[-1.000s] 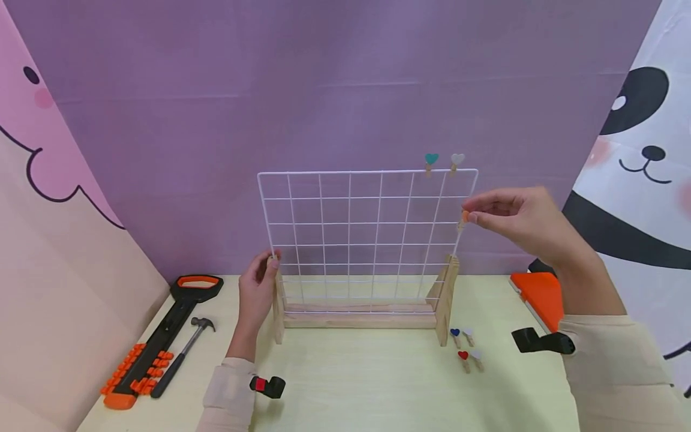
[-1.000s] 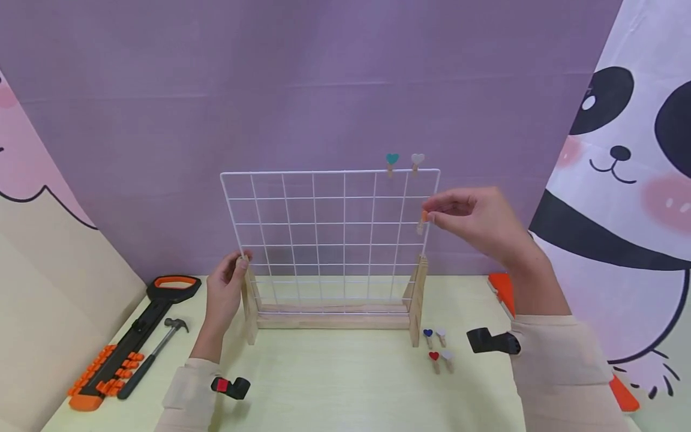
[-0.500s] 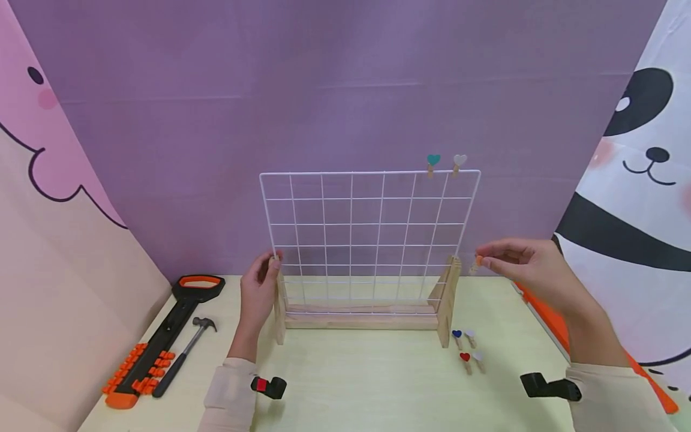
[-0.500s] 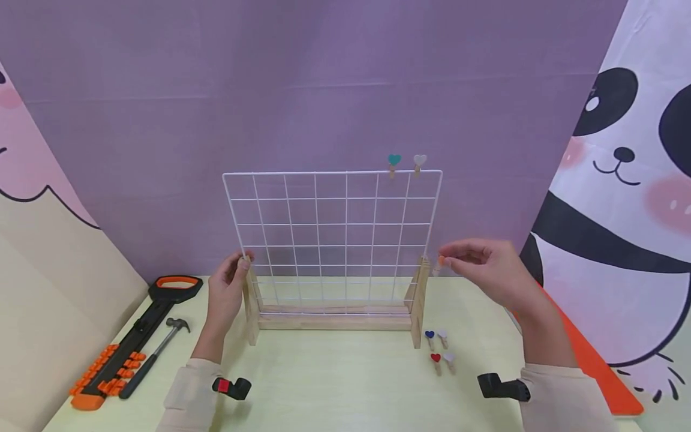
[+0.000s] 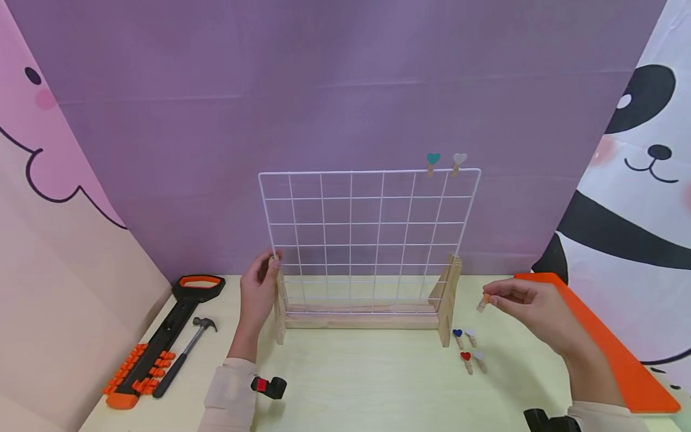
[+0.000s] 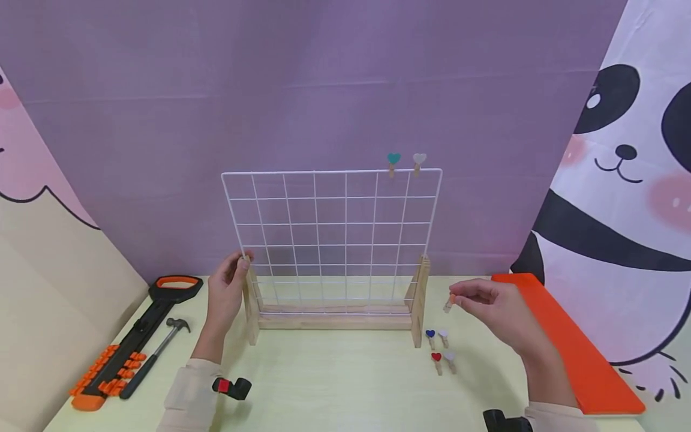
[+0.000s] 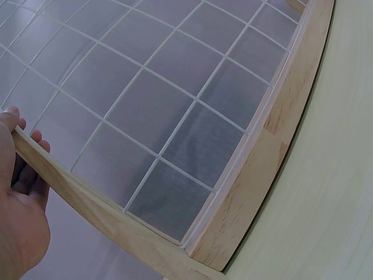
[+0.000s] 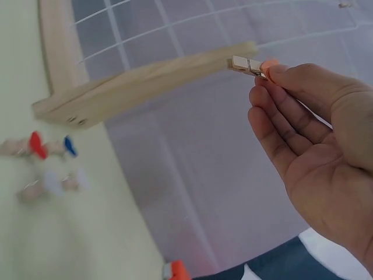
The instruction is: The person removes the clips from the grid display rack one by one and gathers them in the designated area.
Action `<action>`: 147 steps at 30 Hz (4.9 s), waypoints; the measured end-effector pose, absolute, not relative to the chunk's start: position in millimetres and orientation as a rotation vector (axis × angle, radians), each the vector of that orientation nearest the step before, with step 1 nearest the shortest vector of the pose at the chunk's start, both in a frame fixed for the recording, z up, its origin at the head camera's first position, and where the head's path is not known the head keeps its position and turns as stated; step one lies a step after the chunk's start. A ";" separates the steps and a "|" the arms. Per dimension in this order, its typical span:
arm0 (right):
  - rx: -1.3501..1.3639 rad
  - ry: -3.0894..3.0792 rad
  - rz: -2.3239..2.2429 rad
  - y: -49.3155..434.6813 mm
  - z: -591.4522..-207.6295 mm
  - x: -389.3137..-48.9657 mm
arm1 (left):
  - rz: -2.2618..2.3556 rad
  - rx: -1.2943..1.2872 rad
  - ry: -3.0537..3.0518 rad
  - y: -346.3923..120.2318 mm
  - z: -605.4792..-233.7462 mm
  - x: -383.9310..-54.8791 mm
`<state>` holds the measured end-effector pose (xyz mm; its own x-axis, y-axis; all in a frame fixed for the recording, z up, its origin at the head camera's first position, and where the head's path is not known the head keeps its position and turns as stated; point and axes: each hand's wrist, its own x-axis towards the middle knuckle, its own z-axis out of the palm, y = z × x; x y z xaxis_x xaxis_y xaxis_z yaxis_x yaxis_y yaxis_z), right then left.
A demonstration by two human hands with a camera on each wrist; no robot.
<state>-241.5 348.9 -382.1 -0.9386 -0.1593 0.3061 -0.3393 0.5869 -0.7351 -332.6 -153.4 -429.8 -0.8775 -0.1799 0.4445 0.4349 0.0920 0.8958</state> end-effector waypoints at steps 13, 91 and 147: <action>0.259 -2.729 1.314 368.4 -432.2 -238.5 | -1.838 -0.237 -1.961 -154.8 -431.2 -332.3; 0.256 -2.557 1.319 386.5 -384.7 -271.5 | -1.831 -0.294 -1.897 -153.7 -432.4 -333.9; 0.504 -2.610 1.277 257.7 -156.2 -317.7 | -1.832 -0.290 -1.908 -149.7 -434.0 -334.3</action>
